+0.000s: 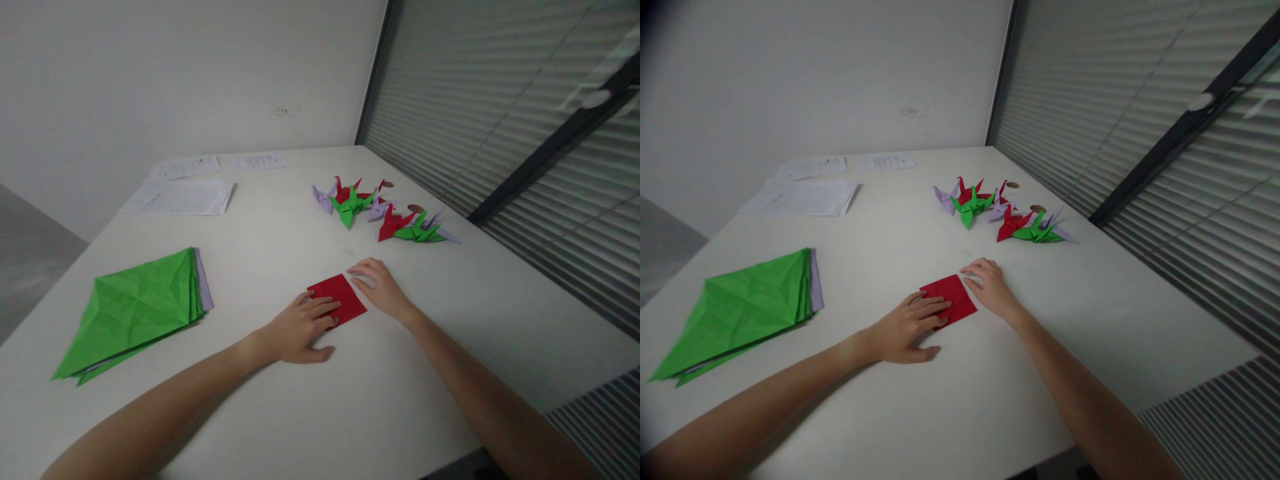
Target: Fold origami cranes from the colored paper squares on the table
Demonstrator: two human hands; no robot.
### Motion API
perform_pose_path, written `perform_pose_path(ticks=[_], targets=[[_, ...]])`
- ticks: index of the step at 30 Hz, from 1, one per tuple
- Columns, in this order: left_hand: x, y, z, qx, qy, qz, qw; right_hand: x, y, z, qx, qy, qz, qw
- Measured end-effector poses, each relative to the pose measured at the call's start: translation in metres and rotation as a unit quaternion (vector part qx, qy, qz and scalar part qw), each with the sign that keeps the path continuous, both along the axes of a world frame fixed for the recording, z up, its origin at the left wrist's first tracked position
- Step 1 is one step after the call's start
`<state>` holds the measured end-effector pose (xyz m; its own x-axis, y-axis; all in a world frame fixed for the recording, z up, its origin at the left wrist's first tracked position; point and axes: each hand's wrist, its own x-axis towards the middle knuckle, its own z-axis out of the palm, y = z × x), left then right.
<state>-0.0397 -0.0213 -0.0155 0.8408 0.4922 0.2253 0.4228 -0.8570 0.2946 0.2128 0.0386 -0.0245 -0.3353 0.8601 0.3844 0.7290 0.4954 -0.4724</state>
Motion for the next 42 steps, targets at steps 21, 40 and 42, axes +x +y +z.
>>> perform_pose_path(ticks=[21,40,42], targets=[[-0.001,-0.004,-0.002,0.021,-0.012,0.034,0.999,-0.016,-0.012,-0.012,-0.034,-0.033,-0.064,0.997],[-0.002,-0.004,-0.002,0.004,0.018,0.078,0.997,-0.015,-0.010,-0.009,-0.020,0.071,0.130,0.989],[-0.002,-0.004,-0.002,0.005,0.018,0.081,0.997,-0.015,-0.010,-0.008,0.003,0.050,0.158,0.986]])
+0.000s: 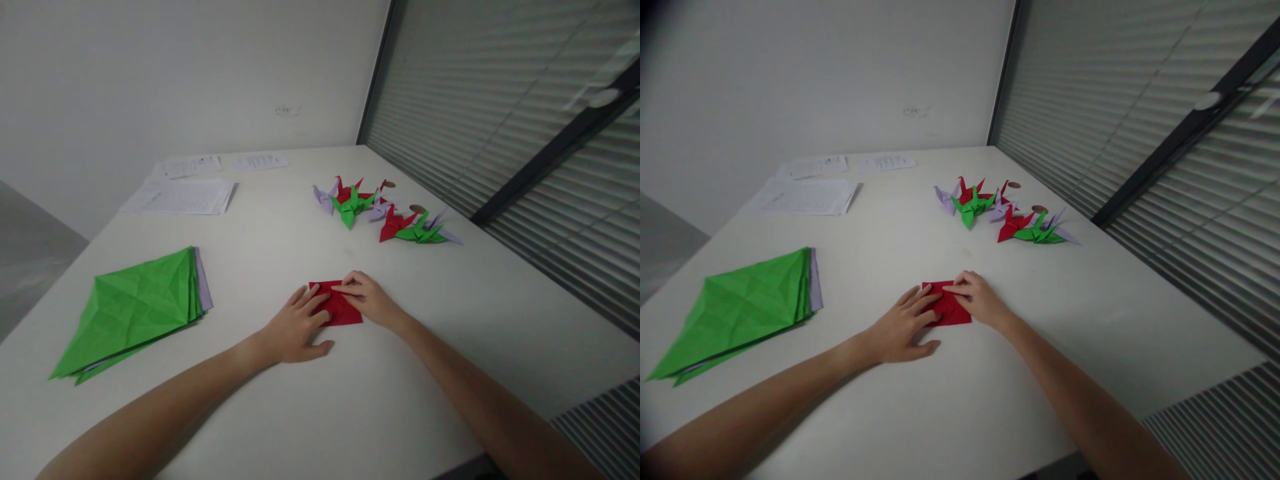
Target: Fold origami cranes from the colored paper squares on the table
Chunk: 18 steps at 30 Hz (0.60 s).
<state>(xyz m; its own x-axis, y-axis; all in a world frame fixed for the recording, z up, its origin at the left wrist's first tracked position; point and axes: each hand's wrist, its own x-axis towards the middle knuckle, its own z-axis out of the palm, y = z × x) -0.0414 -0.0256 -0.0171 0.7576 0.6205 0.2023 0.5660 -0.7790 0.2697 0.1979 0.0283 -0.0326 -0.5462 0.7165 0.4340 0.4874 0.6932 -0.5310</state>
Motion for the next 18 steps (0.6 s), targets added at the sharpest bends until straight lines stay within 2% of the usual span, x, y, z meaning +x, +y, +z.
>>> perform_pose_path(ticks=[9,14,18], targets=[[0.001,0.000,0.000,0.000,-0.030,0.017,0.999,-0.003,-0.008,0.011,0.023,-0.107,0.030,0.994],[0.000,0.001,0.001,0.014,-0.070,0.026,0.997,-0.008,-0.013,0.017,0.024,-0.128,0.062,0.990],[0.001,0.000,-0.002,0.019,-0.045,0.053,0.997,-0.011,-0.016,0.017,0.011,-0.128,0.065,0.990]])
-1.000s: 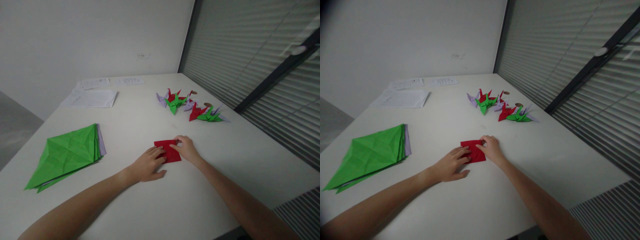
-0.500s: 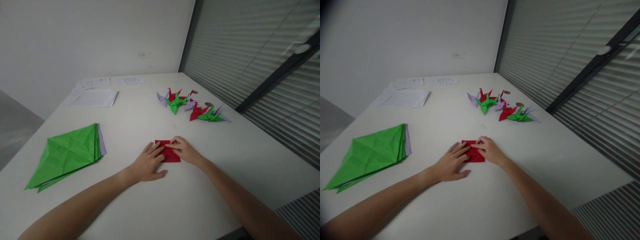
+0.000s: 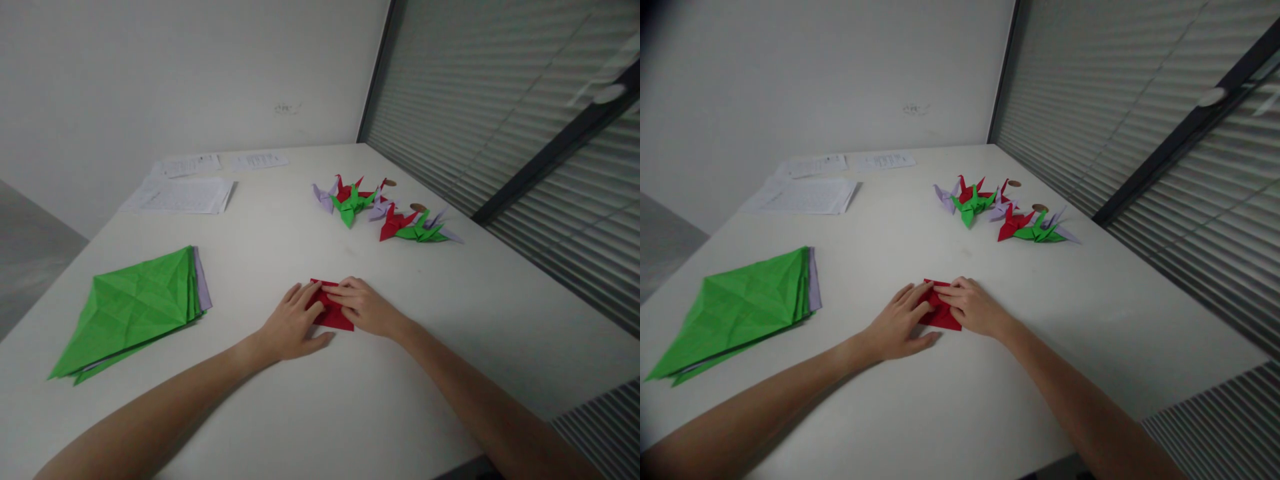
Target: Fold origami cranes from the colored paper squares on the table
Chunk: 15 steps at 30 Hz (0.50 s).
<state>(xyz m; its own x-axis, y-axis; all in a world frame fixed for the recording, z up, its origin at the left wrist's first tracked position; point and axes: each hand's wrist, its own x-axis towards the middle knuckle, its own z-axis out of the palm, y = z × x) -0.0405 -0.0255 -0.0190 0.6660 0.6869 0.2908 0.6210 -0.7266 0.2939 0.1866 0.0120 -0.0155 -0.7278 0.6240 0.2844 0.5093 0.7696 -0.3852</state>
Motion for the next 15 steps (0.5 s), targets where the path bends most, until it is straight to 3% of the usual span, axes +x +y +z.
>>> perform_pose_path(ticks=[15], targets=[[0.0031,-0.0016,-0.0019,0.012,0.038,0.056,0.998,0.0011,0.0034,0.0026,-0.037,0.022,0.001,0.999]])
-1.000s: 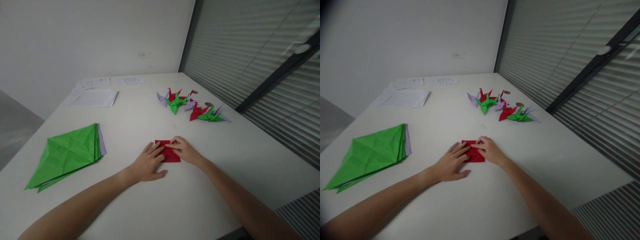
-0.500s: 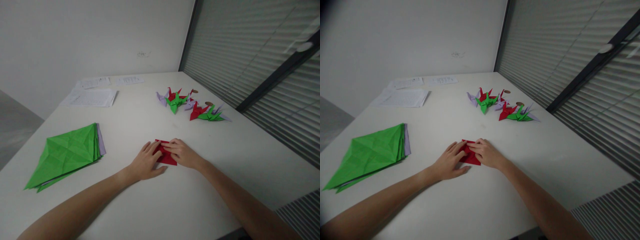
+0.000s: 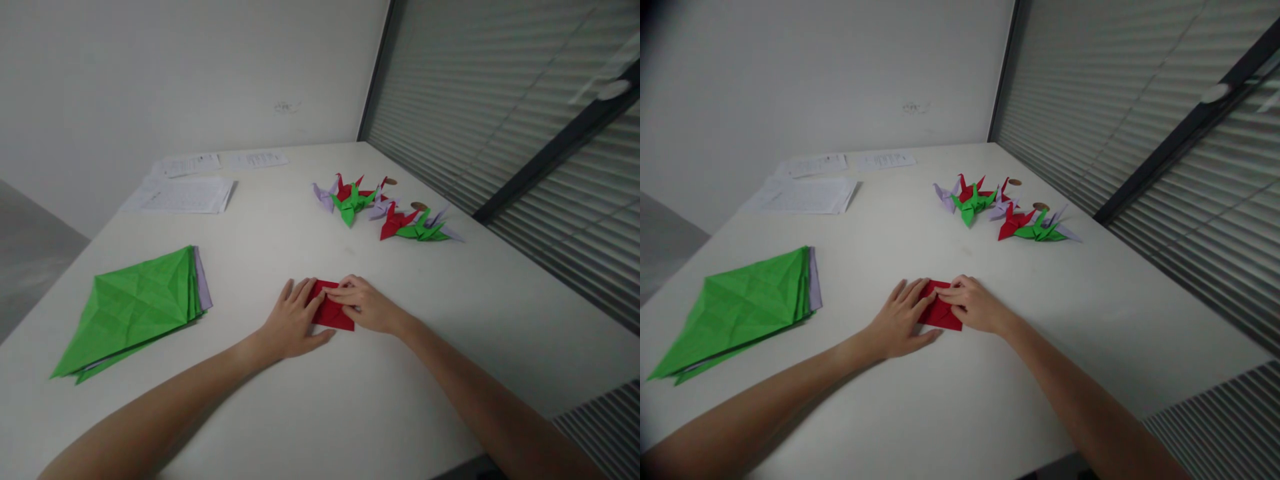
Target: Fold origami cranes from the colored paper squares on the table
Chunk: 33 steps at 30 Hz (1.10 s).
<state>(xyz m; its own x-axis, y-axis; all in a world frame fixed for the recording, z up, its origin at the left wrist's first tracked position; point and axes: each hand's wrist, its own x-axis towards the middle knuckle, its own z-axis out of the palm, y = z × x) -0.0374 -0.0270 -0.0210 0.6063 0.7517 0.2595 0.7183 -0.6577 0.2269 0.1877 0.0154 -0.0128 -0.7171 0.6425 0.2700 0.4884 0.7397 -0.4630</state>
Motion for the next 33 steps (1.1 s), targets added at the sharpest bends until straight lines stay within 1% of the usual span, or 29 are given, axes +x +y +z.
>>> perform_pose_path(ticks=[9,14,24,27,29,33], targets=[[-0.001,0.000,0.000,0.011,-0.007,-0.012,1.000,0.002,0.000,0.001,-0.022,-0.012,0.004,1.000],[-0.001,-0.003,0.001,0.027,-0.019,0.000,0.999,0.002,-0.001,0.002,-0.013,-0.012,0.023,1.000],[-0.003,-0.001,0.001,0.005,-0.013,-0.003,1.000,0.002,-0.002,0.004,-0.021,-0.018,0.018,0.999],[-0.003,-0.001,0.002,0.013,-0.010,-0.002,1.000,0.002,-0.003,0.006,-0.019,-0.033,0.024,0.999],[-0.003,-0.001,0.004,0.021,-0.015,-0.024,0.999,0.002,-0.004,0.009,-0.018,-0.043,0.028,0.999],[-0.004,0.000,0.007,0.022,-0.038,-0.101,0.994,0.003,-0.009,0.016,-0.034,-0.054,0.030,0.997]])
